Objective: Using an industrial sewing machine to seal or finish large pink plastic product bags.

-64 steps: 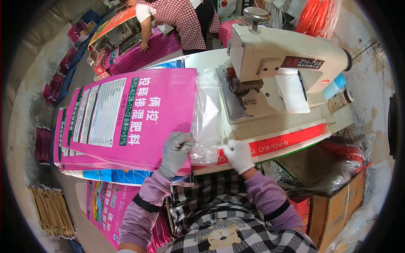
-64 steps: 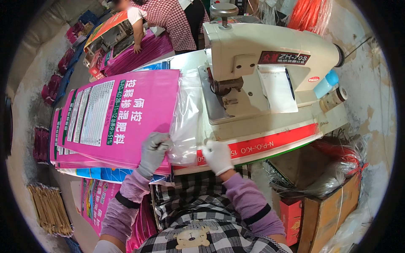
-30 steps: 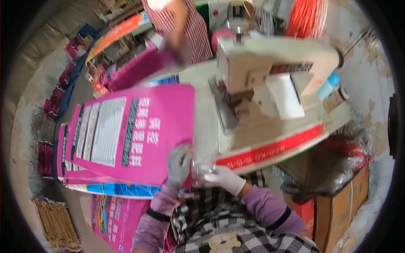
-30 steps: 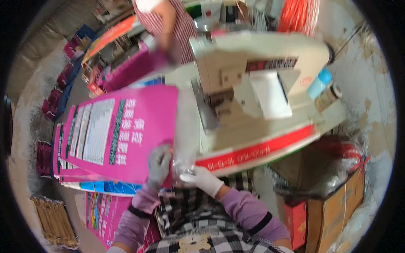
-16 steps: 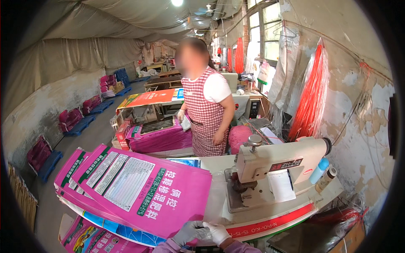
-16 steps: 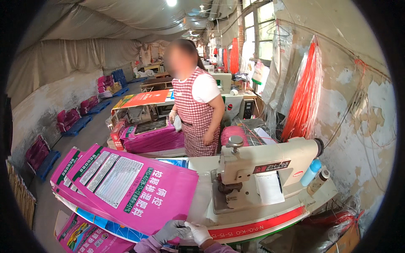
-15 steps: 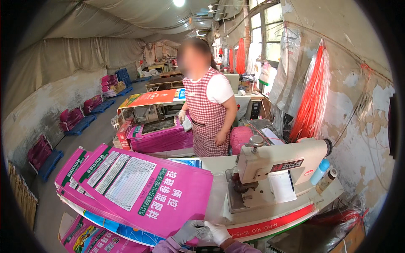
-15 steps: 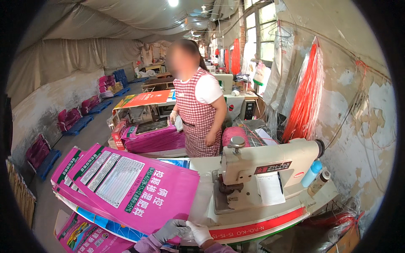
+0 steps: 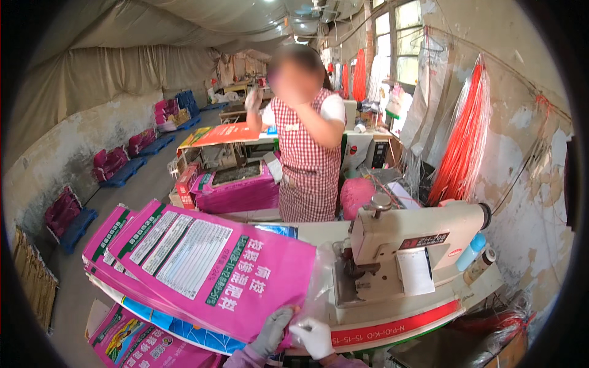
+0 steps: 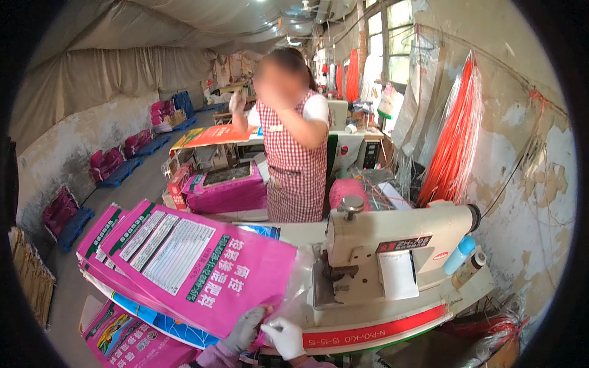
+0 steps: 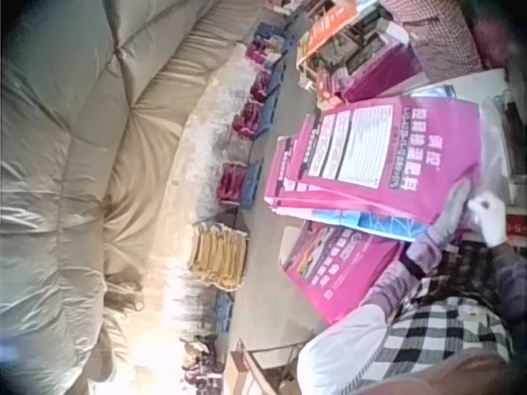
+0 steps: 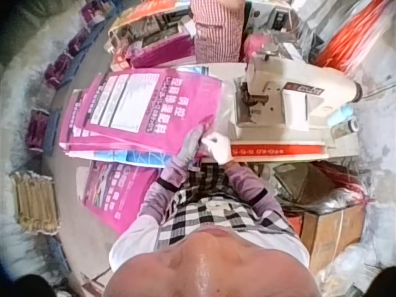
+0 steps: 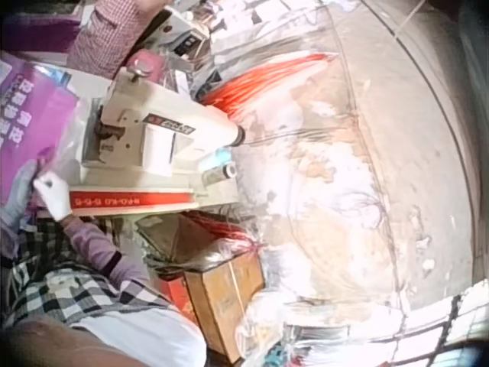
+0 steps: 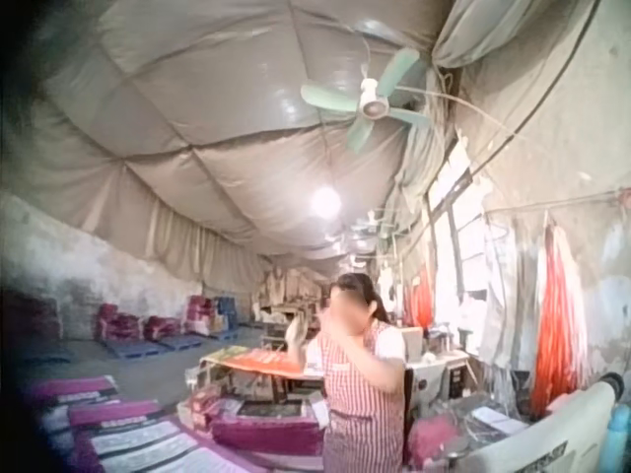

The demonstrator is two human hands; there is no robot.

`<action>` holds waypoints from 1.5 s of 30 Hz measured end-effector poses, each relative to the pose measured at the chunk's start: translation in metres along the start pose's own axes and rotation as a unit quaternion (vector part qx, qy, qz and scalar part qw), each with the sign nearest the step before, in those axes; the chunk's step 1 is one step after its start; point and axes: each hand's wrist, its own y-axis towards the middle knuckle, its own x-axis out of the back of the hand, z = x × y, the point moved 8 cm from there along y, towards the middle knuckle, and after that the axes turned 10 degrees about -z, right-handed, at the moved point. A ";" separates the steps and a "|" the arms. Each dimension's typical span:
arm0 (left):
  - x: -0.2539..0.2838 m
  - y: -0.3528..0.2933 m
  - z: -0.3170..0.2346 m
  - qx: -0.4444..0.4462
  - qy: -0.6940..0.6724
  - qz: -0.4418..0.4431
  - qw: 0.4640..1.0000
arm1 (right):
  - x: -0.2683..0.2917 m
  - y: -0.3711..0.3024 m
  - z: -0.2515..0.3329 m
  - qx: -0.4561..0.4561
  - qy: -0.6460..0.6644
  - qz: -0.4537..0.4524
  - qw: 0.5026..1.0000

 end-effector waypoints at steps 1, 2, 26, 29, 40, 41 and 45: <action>0.001 -0.004 0.000 -0.044 0.017 -0.036 0.998 | 0.001 0.002 0.001 0.088 0.018 -0.056 0.994; 0.000 0.002 0.000 -0.105 0.169 -0.033 0.979 | -0.001 0.013 -0.015 0.111 0.024 -0.080 0.990; -0.012 -0.084 -0.127 -0.298 0.699 -0.032 0.649 | -0.087 -0.019 -0.026 0.451 -0.582 0.313 0.600; 0.007 -0.153 -0.130 -0.159 0.792 -0.048 0.588 | -0.115 0.023 0.012 0.556 -0.467 0.274 0.631; 0.034 -0.206 -0.137 -0.313 0.614 -0.262 0.675 | 0.064 0.066 0.035 0.238 -0.068 -0.279 0.928; 0.034 -0.208 -0.138 -0.317 0.611 -0.282 0.668 | 0.065 0.066 0.034 0.242 -0.069 -0.277 0.927; 0.039 -0.212 -0.133 -0.304 0.646 -0.309 0.629 | 0.052 0.067 0.060 0.409 -0.220 -0.195 0.864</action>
